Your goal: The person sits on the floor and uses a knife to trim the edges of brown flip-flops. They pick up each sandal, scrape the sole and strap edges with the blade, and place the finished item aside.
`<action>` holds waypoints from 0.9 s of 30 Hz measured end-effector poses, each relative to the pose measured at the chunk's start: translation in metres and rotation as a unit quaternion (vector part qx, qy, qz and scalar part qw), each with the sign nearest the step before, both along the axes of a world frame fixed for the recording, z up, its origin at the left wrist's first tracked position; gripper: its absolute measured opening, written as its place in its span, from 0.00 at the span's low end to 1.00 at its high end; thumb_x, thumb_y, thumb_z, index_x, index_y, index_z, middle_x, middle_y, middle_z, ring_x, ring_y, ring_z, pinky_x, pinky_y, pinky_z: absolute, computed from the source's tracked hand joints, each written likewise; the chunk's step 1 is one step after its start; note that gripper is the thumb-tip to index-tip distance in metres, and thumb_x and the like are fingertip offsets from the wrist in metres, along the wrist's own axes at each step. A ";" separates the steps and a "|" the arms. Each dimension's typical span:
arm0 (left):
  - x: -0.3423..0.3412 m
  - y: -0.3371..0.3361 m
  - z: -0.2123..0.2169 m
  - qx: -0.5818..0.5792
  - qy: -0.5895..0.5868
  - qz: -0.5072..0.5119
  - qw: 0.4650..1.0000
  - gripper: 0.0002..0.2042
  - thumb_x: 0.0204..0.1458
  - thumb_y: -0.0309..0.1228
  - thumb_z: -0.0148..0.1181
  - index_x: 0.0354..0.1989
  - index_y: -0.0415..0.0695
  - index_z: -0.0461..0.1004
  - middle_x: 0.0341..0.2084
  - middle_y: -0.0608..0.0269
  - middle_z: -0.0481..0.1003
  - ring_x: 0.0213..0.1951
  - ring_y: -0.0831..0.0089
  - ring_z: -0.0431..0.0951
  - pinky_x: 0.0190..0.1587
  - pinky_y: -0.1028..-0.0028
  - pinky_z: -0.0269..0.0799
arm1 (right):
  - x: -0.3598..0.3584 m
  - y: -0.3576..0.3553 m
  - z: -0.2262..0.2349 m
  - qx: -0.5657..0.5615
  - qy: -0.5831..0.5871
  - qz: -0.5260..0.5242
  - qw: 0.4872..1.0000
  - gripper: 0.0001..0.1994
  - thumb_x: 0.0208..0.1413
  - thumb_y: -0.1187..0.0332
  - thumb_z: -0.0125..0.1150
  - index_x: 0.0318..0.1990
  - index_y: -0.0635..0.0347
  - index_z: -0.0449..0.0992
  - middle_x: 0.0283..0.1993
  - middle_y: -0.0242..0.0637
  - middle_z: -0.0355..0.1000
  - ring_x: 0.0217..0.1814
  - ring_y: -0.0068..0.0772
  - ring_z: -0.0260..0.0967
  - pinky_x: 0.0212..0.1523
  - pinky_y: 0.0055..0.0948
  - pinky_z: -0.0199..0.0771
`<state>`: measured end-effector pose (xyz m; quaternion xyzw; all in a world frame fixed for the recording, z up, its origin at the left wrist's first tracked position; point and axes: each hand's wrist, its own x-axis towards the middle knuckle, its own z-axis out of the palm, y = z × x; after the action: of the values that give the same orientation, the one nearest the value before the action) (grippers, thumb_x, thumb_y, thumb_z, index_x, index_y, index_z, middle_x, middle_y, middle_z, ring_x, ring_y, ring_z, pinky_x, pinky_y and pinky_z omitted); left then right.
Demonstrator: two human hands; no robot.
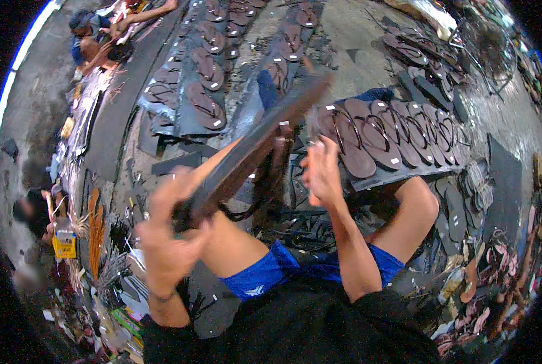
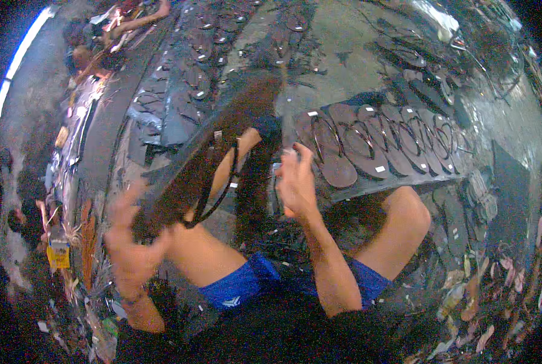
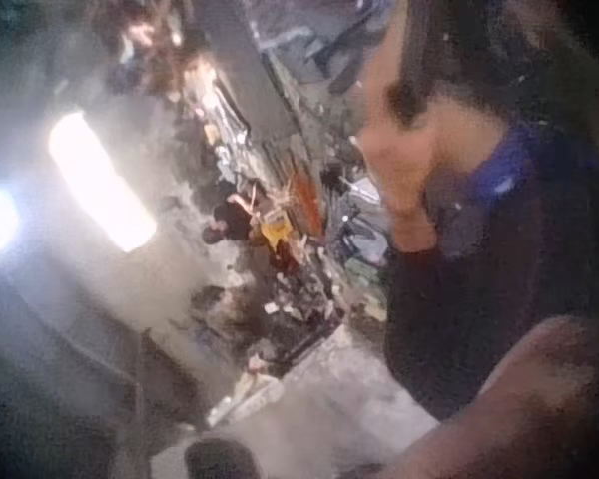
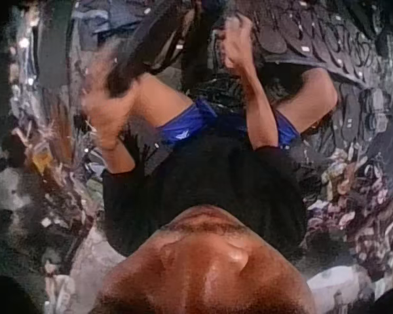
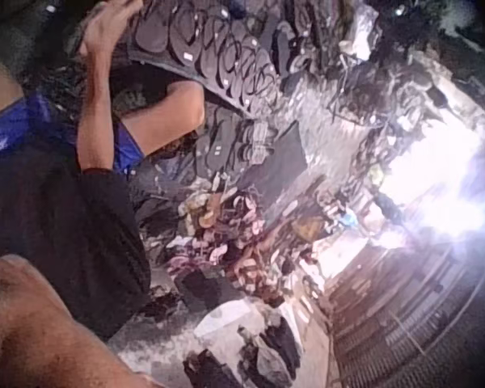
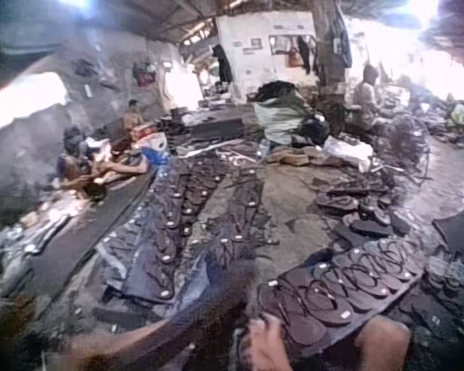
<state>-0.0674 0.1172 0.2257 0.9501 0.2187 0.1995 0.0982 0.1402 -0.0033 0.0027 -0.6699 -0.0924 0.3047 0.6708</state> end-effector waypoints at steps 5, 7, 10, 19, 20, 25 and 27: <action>-0.086 0.006 -0.003 -0.382 -0.459 0.123 0.793 0.29 0.49 0.36 0.63 0.58 0.37 0.62 0.46 0.49 0.71 0.50 0.64 0.72 0.50 0.63 0.70 | -0.047 -0.087 0.042 0.023 -0.109 0.028 0.993 0.19 0.64 0.64 0.47 0.61 0.58 0.61 0.34 0.33 0.74 0.28 0.20 0.65 0.30 0.24 0.69; -0.080 0.005 -0.031 -0.363 -0.376 0.224 0.823 0.21 0.58 0.42 0.50 0.55 0.40 0.70 0.53 0.56 0.71 0.57 0.67 0.68 0.62 0.65 0.59 | -0.075 -0.118 0.043 -0.006 -0.163 0.057 0.985 0.16 0.61 0.68 0.52 0.56 0.59 0.67 0.34 0.33 0.74 0.29 0.21 0.66 0.32 0.24 0.70; -0.047 -0.027 -0.032 -0.545 -0.326 0.247 0.732 0.19 0.59 0.37 0.54 0.55 0.39 0.66 0.46 0.60 0.72 0.49 0.72 0.70 0.54 0.71 0.65 | -0.111 -0.161 0.072 -0.070 -0.191 0.107 0.973 0.14 0.56 0.71 0.60 0.49 0.60 0.74 0.34 0.36 0.75 0.29 0.24 0.68 0.32 0.25 0.71; -0.059 -0.042 -0.058 -0.736 -0.237 0.216 0.597 0.17 0.60 0.41 0.55 0.49 0.41 0.69 0.40 0.65 0.75 0.40 0.77 0.76 0.45 0.76 0.73 | -0.174 -0.214 0.082 -0.029 -0.228 0.189 0.955 0.15 0.48 0.70 0.68 0.45 0.58 0.78 0.35 0.40 0.76 0.27 0.29 0.73 0.27 0.26 0.74; -0.059 -0.041 -0.061 -0.734 -0.224 0.219 0.603 0.17 0.60 0.42 0.54 0.49 0.41 0.69 0.40 0.65 0.75 0.40 0.77 0.76 0.45 0.76 0.73 | -0.175 -0.216 0.083 -0.033 -0.216 0.191 0.957 0.15 0.48 0.71 0.68 0.45 0.58 0.78 0.35 0.40 0.76 0.27 0.30 0.73 0.27 0.26 0.75; -0.048 -0.044 -0.064 -0.718 -0.222 0.205 0.626 0.16 0.59 0.39 0.55 0.50 0.42 0.68 0.41 0.65 0.75 0.41 0.77 0.76 0.46 0.76 0.72 | -0.170 -0.214 0.089 -0.070 -0.196 0.194 0.959 0.16 0.46 0.71 0.69 0.45 0.58 0.79 0.36 0.42 0.77 0.30 0.32 0.75 0.30 0.27 0.77; -0.046 -0.048 -0.062 -0.689 -0.220 0.218 0.655 0.16 0.59 0.37 0.56 0.51 0.41 0.67 0.42 0.65 0.74 0.43 0.76 0.75 0.48 0.76 0.71 | -0.161 -0.203 0.095 -0.077 -0.259 0.179 0.946 0.15 0.46 0.71 0.69 0.44 0.58 0.79 0.36 0.42 0.77 0.31 0.34 0.76 0.31 0.28 0.77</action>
<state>-0.1138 0.0687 0.1634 0.4636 0.4666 0.2102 0.7233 -0.0212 -0.2064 0.0979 -0.7478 -0.3578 0.2419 0.5042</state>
